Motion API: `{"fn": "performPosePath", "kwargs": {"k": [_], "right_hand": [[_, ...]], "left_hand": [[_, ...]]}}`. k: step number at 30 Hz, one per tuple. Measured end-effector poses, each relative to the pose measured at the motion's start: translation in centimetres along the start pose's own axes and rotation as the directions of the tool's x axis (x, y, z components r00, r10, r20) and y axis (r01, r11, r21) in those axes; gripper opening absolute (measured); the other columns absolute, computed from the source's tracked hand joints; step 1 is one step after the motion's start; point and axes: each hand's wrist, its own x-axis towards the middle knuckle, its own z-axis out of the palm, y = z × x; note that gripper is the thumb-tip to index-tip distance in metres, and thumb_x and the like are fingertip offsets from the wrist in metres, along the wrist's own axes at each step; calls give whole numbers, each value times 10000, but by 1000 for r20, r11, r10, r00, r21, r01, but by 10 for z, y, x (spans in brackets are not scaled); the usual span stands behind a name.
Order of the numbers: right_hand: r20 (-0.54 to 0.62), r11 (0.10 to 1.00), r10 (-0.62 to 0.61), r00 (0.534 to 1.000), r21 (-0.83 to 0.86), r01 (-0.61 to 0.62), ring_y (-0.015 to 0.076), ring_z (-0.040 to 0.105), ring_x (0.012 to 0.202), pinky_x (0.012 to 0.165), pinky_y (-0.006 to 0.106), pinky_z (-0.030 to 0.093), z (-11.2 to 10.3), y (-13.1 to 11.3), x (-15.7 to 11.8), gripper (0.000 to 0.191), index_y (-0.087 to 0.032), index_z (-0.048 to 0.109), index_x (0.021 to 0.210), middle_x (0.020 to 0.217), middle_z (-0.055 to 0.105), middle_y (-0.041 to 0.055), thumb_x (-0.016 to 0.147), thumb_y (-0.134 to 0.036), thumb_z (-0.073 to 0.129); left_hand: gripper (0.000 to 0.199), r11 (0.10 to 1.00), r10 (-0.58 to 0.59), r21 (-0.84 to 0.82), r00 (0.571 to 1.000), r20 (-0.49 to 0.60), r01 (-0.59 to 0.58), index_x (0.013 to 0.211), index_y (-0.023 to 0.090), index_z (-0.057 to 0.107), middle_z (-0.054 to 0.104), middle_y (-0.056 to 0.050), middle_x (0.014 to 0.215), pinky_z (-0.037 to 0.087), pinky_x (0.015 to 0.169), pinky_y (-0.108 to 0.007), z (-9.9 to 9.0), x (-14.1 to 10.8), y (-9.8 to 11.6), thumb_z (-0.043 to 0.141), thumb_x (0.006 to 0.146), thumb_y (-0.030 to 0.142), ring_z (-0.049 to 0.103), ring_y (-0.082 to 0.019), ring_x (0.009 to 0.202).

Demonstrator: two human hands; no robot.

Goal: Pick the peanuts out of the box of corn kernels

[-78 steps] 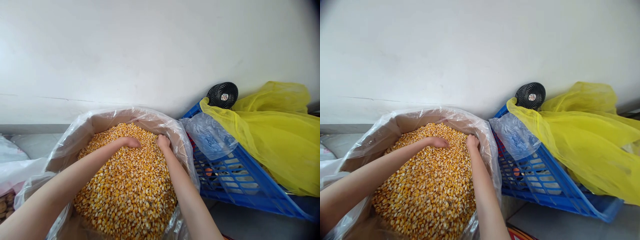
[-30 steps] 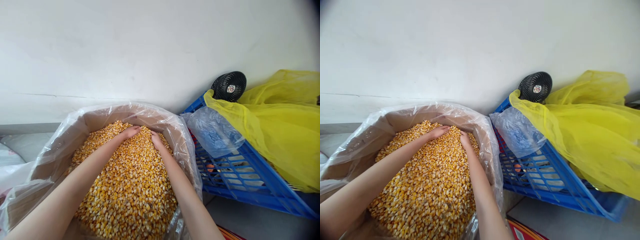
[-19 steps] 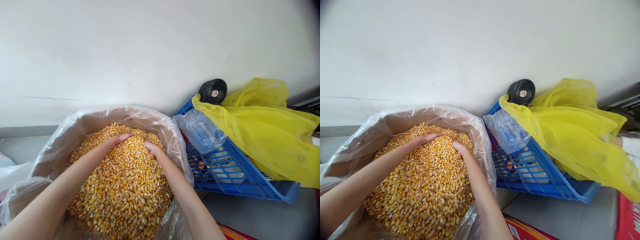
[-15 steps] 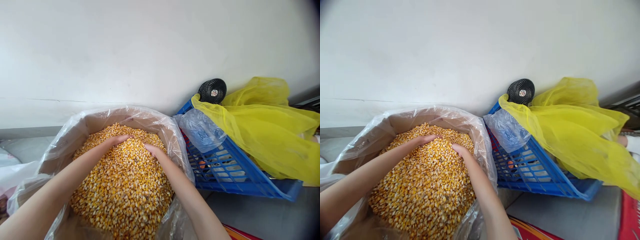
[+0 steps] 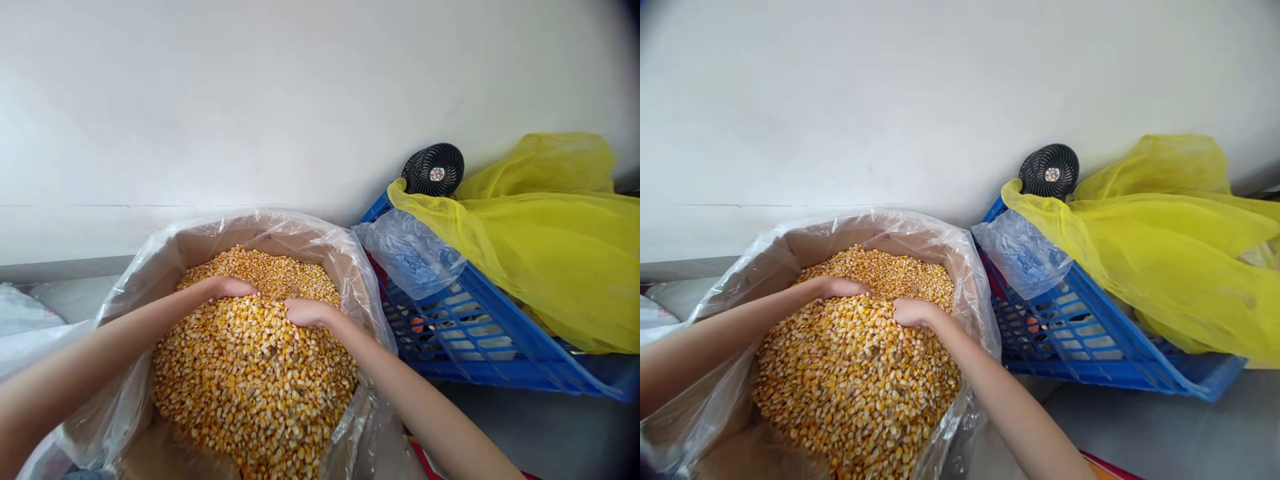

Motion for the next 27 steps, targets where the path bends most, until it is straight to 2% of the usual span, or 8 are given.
{"fn": "performPosePath", "kwargs": {"k": [4, 8, 12, 15, 18, 20, 22, 27], "right_hand": [[12, 968, 0, 1000, -250, 3, 172, 579, 750, 610, 221, 417, 6, -16, -22, 275, -143, 606, 835, 902, 638, 62, 674, -114, 384], [-15, 923, -52, 999, -384, 42, 176, 590, 769, 600, 218, 415, 27, -33, -47, 346, -166, 598, 881, 910, 634, 79, 648, -66, 362], [43, 850, -45, 998, -523, 61, 218, 594, 789, 625, 263, 430, 38, -46, -65, 394, -144, 580, 976, 915, 624, 127, 644, -62, 384], [41, 882, -65, 997, -466, 76, 193, 564, 908, 734, 261, 425, 16, -39, -61, 498, -207, 542, 1073, 1053, 588, 68, 639, -25, 378], [-246, 908, -39, 968, -412, -68, 139, 513, 1006, 829, 211, 379, -24, -18, -37, 529, -211, 504, 1126, 1157, 528, 25, 667, 0, 346], [-403, 892, 45, 914, -396, -218, 117, 497, 1027, 850, 175, 352, -47, -1, -16, 470, -189, 514, 1118, 1163, 524, 23, 714, -25, 338], [-445, 858, 153, 882, -384, -342, 128, 534, 973, 812, 174, 374, -59, 14, 6, 367, -169, 574, 1040, 1094, 572, 43, 759, -89, 351], [-445, 772, 324, 835, -385, -505, 226, 585, 853, 695, 257, 428, -50, 38, 43, 277, -99, 637, 903, 964, 616, 150, 701, -257, 533]], "left_hand": [[320, 982, 167, -126, 960, 223, -141, 920, 271, 623, 623, 47, 1005, 387, 819, -265, 3, -19, 13, 387, 715, 337, 532, -179, 943], [353, 959, 281, -29, 940, 193, -281, 1037, 290, 566, 552, 39, 1131, 333, 879, -255, 12, -40, 18, 416, 719, 326, 487, -184, 1018], [467, 935, 298, 143, 937, 181, -325, 1141, 289, 502, 487, -3, 1212, 273, 932, -265, 18, -61, 31, 482, 675, 313, 417, -217, 1110], [526, 935, 209, 228, 941, 266, -272, 1169, 282, 480, 460, -35, 1237, 288, 921, -302, 16, -70, 45, 514, 647, 339, 414, -253, 1113], [509, 942, 172, 230, 938, 302, -246, 1169, 249, 482, 440, -59, 1255, 282, 921, -321, 9, -70, 51, 497, 672, 353, 395, -256, 1131], [465, 939, 187, 228, 940, 287, -256, 1168, 223, 482, 451, -66, 1245, 281, 921, -310, 4, -64, 50, 444, 719, 339, 399, -232, 1130], [426, 936, 201, 242, 954, 221, -254, 1157, 207, 487, 476, -68, 1221, 297, 904, -294, -1, -57, 44, 381, 765, 336, 428, -210, 1102], [445, 947, 193, 273, 979, -69, -168, 1141, 162, 485, 496, -83, 1194, 296, 903, -279, -15, -44, 31, 296, 810, 391, 454, -189, 1065]]}}
